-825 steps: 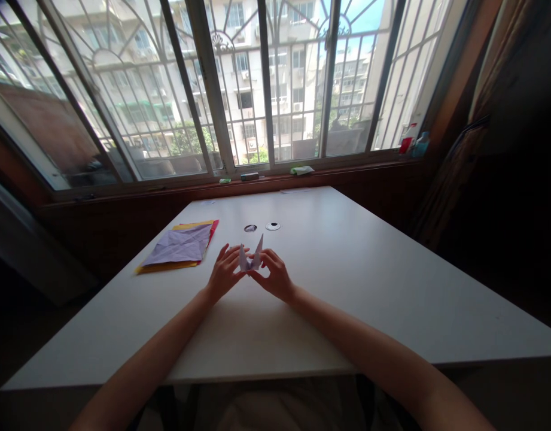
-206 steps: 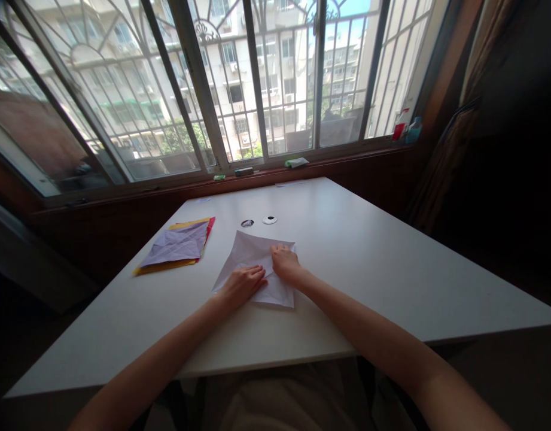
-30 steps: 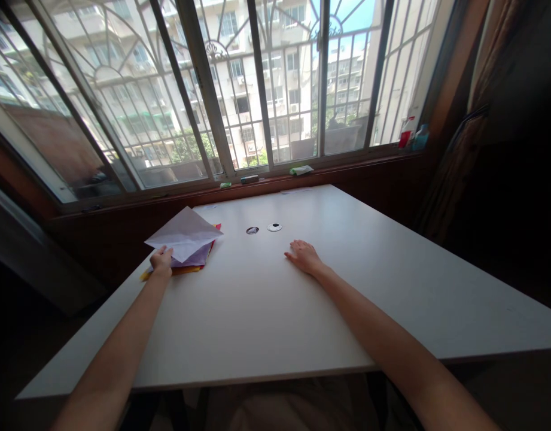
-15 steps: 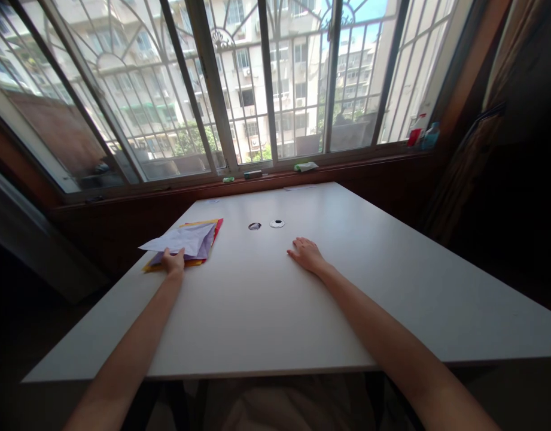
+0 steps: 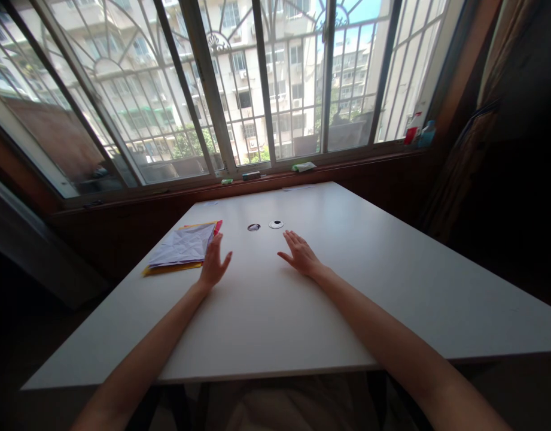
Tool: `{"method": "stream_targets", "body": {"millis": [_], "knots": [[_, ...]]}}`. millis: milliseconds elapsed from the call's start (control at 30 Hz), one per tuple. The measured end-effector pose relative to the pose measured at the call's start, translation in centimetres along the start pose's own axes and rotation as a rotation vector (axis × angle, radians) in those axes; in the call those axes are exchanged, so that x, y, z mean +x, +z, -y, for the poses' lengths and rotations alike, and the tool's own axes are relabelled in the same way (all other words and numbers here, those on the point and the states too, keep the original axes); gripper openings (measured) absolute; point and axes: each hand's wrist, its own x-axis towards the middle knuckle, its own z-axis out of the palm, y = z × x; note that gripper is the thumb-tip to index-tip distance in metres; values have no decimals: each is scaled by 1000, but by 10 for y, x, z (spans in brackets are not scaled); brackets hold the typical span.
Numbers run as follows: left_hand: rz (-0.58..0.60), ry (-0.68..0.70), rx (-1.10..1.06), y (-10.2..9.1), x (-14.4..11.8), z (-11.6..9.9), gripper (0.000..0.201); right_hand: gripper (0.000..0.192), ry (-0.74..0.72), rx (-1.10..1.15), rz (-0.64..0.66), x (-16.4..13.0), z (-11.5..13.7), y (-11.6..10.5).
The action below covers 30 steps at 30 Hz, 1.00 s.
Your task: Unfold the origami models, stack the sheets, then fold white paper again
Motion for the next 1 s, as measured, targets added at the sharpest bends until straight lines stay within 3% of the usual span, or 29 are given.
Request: {"method": "stream_targets", "body": {"millis": [100, 200, 1000], "knots": [[488, 93, 0, 17, -7, -24, 59, 75, -100, 64, 135, -1, 10, 2], [654, 78, 52, 22, -9, -35, 62, 75, -135, 91, 342, -1, 16, 2], [598, 77, 17, 21, -7, -37, 58, 72, -84, 81, 378, 0, 19, -6]]}}
